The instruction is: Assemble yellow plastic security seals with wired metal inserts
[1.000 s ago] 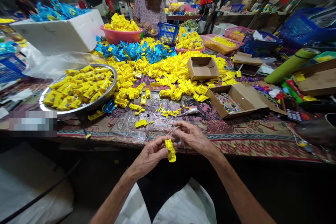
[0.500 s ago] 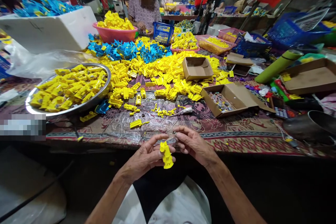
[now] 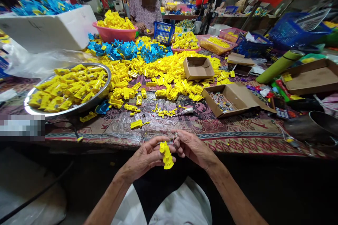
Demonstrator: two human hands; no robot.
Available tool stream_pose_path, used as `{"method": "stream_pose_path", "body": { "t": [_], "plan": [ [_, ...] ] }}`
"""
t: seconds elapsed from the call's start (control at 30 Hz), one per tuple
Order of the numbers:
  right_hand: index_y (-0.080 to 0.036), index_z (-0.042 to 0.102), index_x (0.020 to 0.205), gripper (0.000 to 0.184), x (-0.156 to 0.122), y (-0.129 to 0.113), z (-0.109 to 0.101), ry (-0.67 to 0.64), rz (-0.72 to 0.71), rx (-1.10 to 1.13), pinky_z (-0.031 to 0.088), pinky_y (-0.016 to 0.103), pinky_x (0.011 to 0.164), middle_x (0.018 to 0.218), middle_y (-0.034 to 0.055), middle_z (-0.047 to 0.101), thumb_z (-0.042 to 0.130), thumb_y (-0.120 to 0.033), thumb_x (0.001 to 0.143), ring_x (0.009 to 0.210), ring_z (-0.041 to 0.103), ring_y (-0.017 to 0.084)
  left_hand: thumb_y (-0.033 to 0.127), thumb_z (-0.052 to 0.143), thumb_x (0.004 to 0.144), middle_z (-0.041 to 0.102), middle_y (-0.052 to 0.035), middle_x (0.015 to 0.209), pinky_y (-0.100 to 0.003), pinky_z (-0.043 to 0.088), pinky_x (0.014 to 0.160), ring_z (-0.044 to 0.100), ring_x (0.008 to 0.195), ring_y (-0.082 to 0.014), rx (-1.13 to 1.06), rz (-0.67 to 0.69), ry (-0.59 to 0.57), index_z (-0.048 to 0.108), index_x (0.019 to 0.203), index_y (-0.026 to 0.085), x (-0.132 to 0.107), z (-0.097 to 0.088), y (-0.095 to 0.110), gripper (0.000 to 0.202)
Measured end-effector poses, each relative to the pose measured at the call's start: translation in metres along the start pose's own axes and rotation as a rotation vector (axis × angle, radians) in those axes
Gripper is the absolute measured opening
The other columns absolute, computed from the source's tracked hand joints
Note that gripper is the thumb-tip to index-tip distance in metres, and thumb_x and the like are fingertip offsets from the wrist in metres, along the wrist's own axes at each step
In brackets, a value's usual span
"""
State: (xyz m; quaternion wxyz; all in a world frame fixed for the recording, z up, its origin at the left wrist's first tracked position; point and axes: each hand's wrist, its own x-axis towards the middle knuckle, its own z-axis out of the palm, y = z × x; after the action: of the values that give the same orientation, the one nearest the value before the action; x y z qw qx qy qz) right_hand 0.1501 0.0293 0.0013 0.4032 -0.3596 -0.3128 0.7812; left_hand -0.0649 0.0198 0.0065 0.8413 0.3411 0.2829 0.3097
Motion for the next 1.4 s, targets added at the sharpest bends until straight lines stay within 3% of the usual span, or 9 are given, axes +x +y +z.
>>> {"method": "stream_pose_path", "body": {
  "t": [0.2,0.4,0.57,0.7,0.8,1.07,1.2,1.4],
  "plan": [
    [-0.018,0.062,0.106,0.040,-0.001,-0.002,-0.001,0.046,-0.013,-0.061,0.040,0.020,0.053,0.076,-0.0014,0.059,0.074,-0.046,0.079,0.061,0.053,0.009,0.022,0.064,0.089,0.069,-0.0123,0.118,-0.035,0.052,0.088,0.071,0.100,-0.0253,0.003,0.007,0.022,0.059,0.120,0.022,0.000,0.000,0.000,0.031],
    [-0.020,0.063,0.101,0.034,-0.004,0.001,0.003,0.175,-0.137,-0.324,0.043,0.022,0.055,0.070,-0.0040,0.059,0.075,-0.041,0.077,0.057,0.053,0.009,0.028,0.063,0.090,0.068,-0.0142,0.121,-0.038,0.052,0.090,0.070,0.100,-0.0254,-0.006,0.003,0.120,0.059,0.116,0.019,0.004,0.005,0.002,0.028],
    [-0.022,0.068,0.105,0.035,-0.005,0.016,0.010,0.281,-0.207,-0.388,0.053,0.030,0.070,0.094,0.0026,0.069,0.074,-0.042,0.077,0.079,0.063,0.017,0.030,0.070,0.085,0.068,-0.0143,0.121,-0.038,0.052,0.090,0.069,0.101,-0.0252,-0.031,0.022,0.178,0.062,0.112,0.019,0.007,0.008,0.004,0.031],
    [-0.021,0.073,0.103,0.031,-0.008,0.019,0.012,0.330,-0.254,-0.512,0.049,0.028,0.063,0.078,0.0018,0.069,0.065,-0.045,0.085,0.067,0.059,0.015,0.032,0.072,0.082,0.069,-0.0144,0.119,-0.034,0.052,0.087,0.069,0.101,-0.0243,-0.011,0.010,0.203,0.063,0.112,0.018,0.006,0.008,0.004,0.034],
    [-0.020,0.074,0.096,0.030,-0.009,0.020,0.012,0.373,-0.271,-0.471,0.047,0.027,0.059,0.072,0.0010,0.067,0.068,-0.045,0.082,0.062,0.056,0.014,0.032,0.070,0.085,0.070,-0.0142,0.118,-0.032,0.052,0.085,0.069,0.100,-0.0232,0.016,0.000,0.209,0.062,0.113,0.018,0.003,0.008,0.005,0.033],
    [-0.019,0.064,0.097,0.029,-0.009,0.030,0.018,0.390,-0.296,-0.417,0.051,0.027,0.066,0.086,0.0022,0.069,0.072,-0.043,0.080,0.072,0.063,0.015,0.031,0.071,0.084,0.072,-0.0131,0.113,-0.034,0.051,0.087,0.069,0.100,-0.0230,0.009,0.009,0.208,0.061,0.112,0.018,0.003,0.007,0.002,0.032],
    [-0.021,0.059,0.090,0.025,-0.010,0.031,0.018,0.382,-0.325,-0.537,0.053,0.030,0.073,0.085,0.0015,0.066,0.069,-0.043,0.083,0.079,0.065,0.018,0.033,0.074,0.080,0.072,-0.0116,0.112,-0.034,0.050,0.087,0.068,0.100,-0.0236,0.029,0.005,0.235,0.063,0.110,0.019,0.005,0.008,0.003,0.034],
    [-0.020,0.061,0.086,0.021,-0.016,0.025,0.018,0.351,-0.316,-0.678,0.049,0.029,0.068,0.081,0.0018,0.064,0.066,-0.040,0.085,0.072,0.061,0.017,0.033,0.074,0.079,0.072,-0.0109,0.112,-0.032,0.051,0.085,0.068,0.100,-0.0226,0.065,0.018,0.233,0.064,0.110,0.020,0.003,0.007,0.003,0.035]
  ]
}}
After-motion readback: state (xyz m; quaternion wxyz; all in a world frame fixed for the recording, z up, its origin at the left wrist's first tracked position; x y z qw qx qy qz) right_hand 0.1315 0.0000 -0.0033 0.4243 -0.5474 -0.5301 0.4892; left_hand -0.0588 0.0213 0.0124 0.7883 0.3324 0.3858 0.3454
